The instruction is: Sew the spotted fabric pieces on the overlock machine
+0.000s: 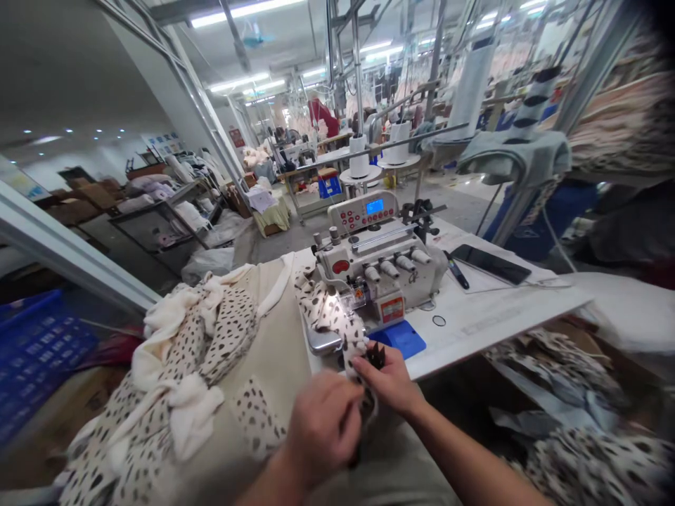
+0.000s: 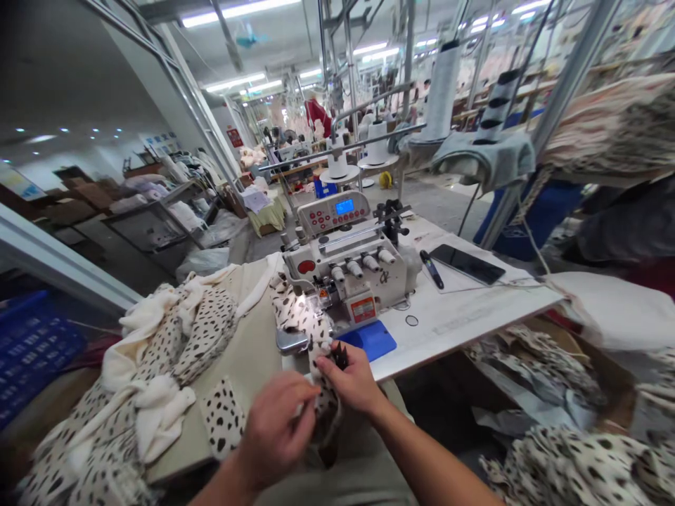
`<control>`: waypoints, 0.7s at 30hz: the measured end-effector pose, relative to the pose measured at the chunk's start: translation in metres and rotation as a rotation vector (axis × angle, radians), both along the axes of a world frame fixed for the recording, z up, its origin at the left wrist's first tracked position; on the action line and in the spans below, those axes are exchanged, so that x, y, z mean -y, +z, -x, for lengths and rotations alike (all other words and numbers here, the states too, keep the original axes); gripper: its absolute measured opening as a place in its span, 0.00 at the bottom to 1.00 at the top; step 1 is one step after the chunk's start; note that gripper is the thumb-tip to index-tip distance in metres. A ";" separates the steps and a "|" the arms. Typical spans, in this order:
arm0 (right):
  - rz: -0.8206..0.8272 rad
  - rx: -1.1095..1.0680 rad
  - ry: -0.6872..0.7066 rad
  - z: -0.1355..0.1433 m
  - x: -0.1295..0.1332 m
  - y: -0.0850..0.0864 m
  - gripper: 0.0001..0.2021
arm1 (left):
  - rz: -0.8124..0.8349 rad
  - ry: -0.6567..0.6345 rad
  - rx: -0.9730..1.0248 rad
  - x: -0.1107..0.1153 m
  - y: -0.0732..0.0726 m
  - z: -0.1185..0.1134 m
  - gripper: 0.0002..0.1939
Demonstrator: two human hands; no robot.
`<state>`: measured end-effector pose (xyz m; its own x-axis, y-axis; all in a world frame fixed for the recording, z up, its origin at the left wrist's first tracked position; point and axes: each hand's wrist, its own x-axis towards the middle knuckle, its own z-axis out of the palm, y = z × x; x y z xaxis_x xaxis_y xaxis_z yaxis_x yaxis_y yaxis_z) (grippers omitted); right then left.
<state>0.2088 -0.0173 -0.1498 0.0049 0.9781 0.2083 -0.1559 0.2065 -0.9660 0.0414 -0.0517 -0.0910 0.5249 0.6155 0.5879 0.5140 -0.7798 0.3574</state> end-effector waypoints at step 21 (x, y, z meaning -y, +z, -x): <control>0.144 -0.167 -0.074 0.003 -0.004 -0.001 0.20 | -0.125 0.212 -0.135 -0.066 0.032 0.001 0.09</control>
